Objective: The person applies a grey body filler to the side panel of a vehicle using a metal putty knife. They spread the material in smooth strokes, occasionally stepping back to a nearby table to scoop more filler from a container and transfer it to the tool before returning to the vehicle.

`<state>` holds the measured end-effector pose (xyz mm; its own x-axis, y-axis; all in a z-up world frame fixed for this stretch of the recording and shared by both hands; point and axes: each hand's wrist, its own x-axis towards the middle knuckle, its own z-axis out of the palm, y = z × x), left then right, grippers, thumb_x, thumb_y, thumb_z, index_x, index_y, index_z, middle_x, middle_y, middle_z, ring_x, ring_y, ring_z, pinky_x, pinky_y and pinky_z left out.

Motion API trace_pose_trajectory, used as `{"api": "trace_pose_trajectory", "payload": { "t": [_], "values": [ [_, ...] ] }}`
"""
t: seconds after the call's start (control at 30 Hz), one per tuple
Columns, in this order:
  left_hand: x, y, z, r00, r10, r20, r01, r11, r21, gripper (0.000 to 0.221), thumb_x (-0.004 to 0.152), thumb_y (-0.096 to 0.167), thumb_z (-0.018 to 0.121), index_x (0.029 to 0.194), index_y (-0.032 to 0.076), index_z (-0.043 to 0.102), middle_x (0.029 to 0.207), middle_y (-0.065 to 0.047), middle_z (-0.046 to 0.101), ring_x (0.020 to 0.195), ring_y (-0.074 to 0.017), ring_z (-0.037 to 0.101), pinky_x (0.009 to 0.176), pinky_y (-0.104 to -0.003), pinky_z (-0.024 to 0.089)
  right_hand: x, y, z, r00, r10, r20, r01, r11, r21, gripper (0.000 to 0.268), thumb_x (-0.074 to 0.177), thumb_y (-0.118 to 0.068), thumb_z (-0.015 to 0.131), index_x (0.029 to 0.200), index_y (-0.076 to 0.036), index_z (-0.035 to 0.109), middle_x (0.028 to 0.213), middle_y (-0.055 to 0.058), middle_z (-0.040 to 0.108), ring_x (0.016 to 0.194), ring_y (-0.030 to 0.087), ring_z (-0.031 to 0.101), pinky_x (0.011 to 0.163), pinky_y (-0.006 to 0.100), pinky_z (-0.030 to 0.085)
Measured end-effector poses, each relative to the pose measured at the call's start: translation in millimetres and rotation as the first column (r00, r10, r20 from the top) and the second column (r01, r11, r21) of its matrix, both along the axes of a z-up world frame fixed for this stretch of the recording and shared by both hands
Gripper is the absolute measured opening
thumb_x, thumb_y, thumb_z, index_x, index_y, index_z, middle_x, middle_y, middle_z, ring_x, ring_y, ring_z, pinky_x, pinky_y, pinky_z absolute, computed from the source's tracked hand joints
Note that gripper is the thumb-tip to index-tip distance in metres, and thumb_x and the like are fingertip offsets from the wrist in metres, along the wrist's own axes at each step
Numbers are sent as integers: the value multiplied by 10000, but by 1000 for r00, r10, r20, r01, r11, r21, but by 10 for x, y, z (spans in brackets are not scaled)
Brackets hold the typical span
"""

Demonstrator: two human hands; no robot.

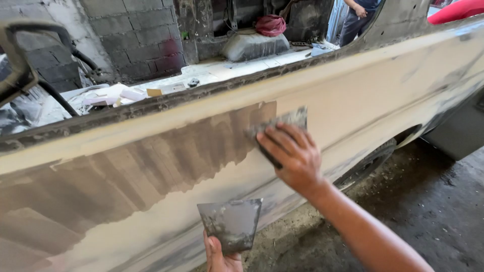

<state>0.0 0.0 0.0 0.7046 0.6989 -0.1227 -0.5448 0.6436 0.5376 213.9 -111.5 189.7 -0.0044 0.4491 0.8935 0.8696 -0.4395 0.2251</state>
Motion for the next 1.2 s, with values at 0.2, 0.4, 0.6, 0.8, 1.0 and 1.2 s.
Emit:
{"api": "trace_pose_trajectory", "payload": {
  "t": [0.2,0.4,0.6,0.8,1.0,1.2],
  "values": [
    [35,42,-79,989,21,146,-36,994,101,808,940,480,601,1573,77,303,1426,-172,546,1248,-352,596,961,-550,540,-445,-236,-471,984,12,-179,-38,988,-148,441,813,-70,722,1248,-145,714,1220,54,730,1184,264,650,1020,438,533],
    [4,-89,394,998,9,-58,-6,999,46,760,906,476,551,1544,124,335,1422,-113,562,1273,-317,597,987,-512,545,-348,-416,-182,985,38,-168,-48,997,-58,402,862,6,689,1240,-126,733,1217,48,725,1165,245,667,1000,405,536],
    [11,-240,500,999,43,32,-46,994,101,762,950,474,540,1566,78,329,1405,-144,557,1242,-322,598,972,-503,522,-461,-180,853,998,31,-48,-33,998,-46,348,908,-38,695,1245,-112,736,1253,50,719,1200,249,655,1023,427,521],
    [57,-186,369,999,13,51,-17,998,64,743,980,450,529,1588,83,312,1415,-146,535,1242,-327,567,969,-515,497,-185,2,66,999,37,-14,-38,996,-79,349,951,-124,723,1299,-104,697,1295,75,696,1217,249,625,1064,428,506],
    [161,-221,235,996,0,88,-12,992,129,732,1018,436,502,1599,49,279,1501,-142,489,1322,-303,525,1078,-481,448,-468,-411,-442,910,77,-408,-148,978,-144,371,935,-74,612,1289,-131,707,1253,52,737,1164,209,680,984,376,566],
    [145,-301,360,991,-4,-135,29,983,183,712,998,423,443,1609,137,214,1514,-85,474,1340,-257,506,1078,-457,434,-736,-758,-153,180,24,-983,-77,997,10,373,1004,-148,600,1369,-90,652,1026,84,773,752,189,590,637,334,476]
  ]
}}
